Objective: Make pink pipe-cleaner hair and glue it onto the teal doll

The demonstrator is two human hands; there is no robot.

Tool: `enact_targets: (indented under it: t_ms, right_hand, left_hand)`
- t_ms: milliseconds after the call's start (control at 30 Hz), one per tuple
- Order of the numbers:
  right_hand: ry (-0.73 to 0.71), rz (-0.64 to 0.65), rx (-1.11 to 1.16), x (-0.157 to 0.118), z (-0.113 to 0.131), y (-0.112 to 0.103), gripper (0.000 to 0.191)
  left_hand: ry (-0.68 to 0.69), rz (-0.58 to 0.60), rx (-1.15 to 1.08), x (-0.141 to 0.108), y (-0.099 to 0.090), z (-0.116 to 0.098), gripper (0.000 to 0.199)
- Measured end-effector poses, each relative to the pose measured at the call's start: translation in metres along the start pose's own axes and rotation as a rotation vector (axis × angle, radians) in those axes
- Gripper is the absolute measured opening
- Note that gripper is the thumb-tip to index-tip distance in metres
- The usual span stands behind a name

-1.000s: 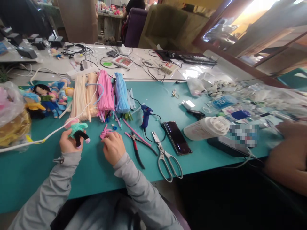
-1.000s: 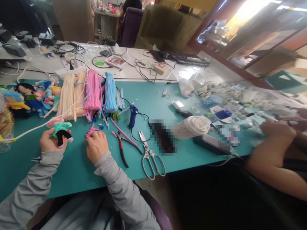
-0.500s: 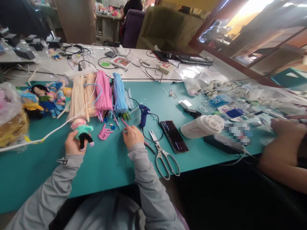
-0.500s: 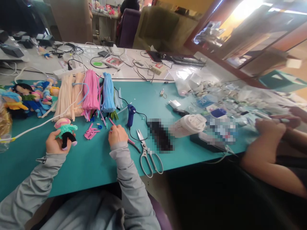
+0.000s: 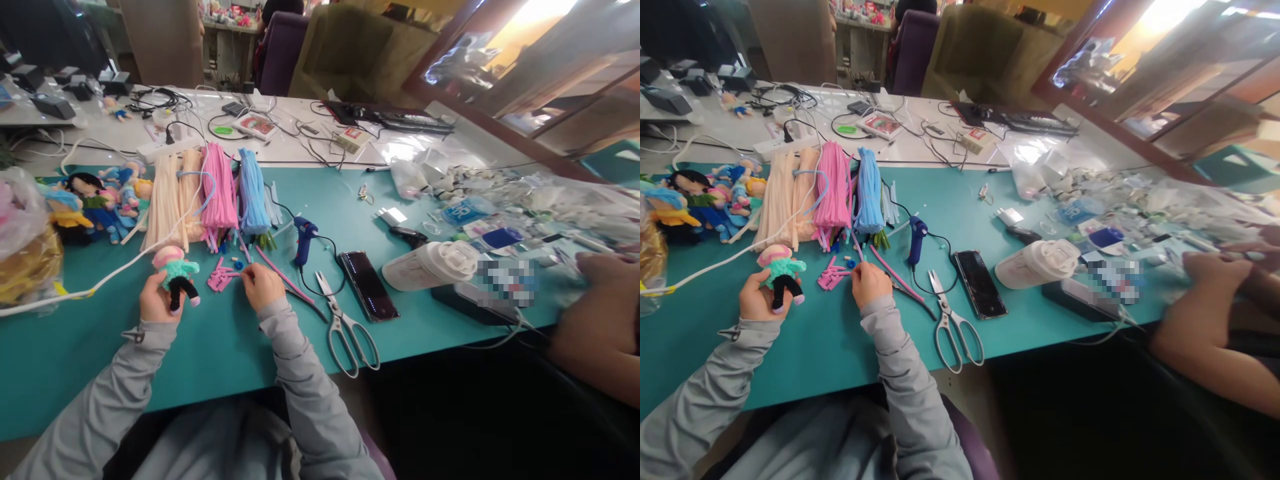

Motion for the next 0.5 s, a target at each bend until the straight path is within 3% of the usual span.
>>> enact_targets:
  t_ms: [300, 500]
  right_hand:
    - [-0.009, -0.063, 0.099, 0.000, 0.000, 0.002, 0.014]
    - [0.006, -0.171, 0.230, -0.007, -0.010, -0.012, 0.013]
  left_hand:
    - [0.000, -0.010, 0.001, 0.002, -0.003, 0.001, 0.015]
    - [0.018, 0.015, 0.009, 0.004, -0.003, 0.001, 0.018]
Point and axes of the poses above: each hand's wrist, its own x-axis towards the middle knuckle, its own y-axis out of the palm, z = x × y, the point moved 6 cm from there along x, towards the middle knuckle, and after that the axes turned 8 degrees about z, right-handed, at the moved point
